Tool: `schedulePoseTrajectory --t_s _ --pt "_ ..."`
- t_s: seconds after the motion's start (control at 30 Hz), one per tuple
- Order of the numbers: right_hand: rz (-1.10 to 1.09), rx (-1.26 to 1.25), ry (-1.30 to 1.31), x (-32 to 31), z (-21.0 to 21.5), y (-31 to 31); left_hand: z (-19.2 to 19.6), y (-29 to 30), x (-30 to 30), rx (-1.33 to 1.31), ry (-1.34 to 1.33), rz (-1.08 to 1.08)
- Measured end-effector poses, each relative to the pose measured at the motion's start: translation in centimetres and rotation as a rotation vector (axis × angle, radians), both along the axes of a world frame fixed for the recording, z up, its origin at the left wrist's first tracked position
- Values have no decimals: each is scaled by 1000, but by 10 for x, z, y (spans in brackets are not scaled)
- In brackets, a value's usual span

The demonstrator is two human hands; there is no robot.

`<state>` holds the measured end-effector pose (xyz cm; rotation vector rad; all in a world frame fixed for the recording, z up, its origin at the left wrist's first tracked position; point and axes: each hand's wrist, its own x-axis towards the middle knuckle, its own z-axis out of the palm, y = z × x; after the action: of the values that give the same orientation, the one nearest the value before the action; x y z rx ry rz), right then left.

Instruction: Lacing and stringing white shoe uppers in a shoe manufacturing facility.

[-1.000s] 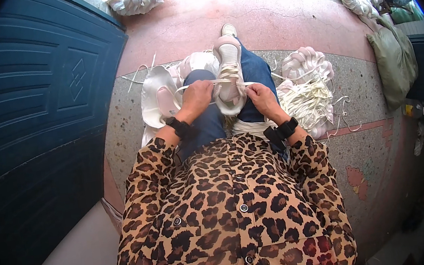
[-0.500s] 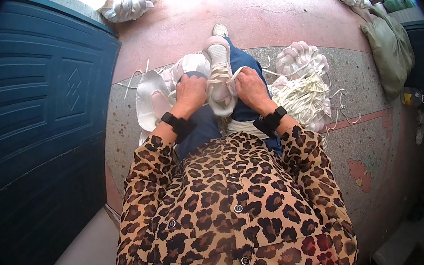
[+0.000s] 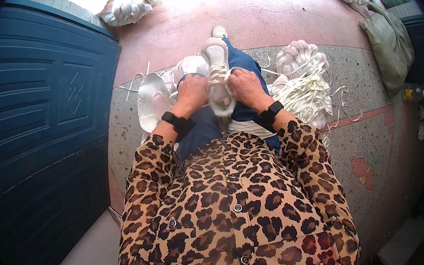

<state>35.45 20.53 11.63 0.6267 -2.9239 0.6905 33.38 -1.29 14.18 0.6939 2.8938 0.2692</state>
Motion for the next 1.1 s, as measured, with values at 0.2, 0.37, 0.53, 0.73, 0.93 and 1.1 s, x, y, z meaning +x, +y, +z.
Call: schedulePoseTrajectory --t_s 0.2,0.37,0.53,0.73,0.93,1.1 --pt "61 96 175 2 -1 -3 10 14 9 -84 186 -102" --pt "-5 55 134 4 -2 0 -12 4 10 93 67 146" --pt "-108 34 187 16 8 -7 5 12 34 57 351 115" --pt "-152 137 75 10 -13 -2 -15 10 40 4 402 117" --pt "-86 -162 33 -2 -37 16 -30 5 26 192 236 80" --pt "-18 -316 57 7 -29 7 -21 -6 21 303 126 57"
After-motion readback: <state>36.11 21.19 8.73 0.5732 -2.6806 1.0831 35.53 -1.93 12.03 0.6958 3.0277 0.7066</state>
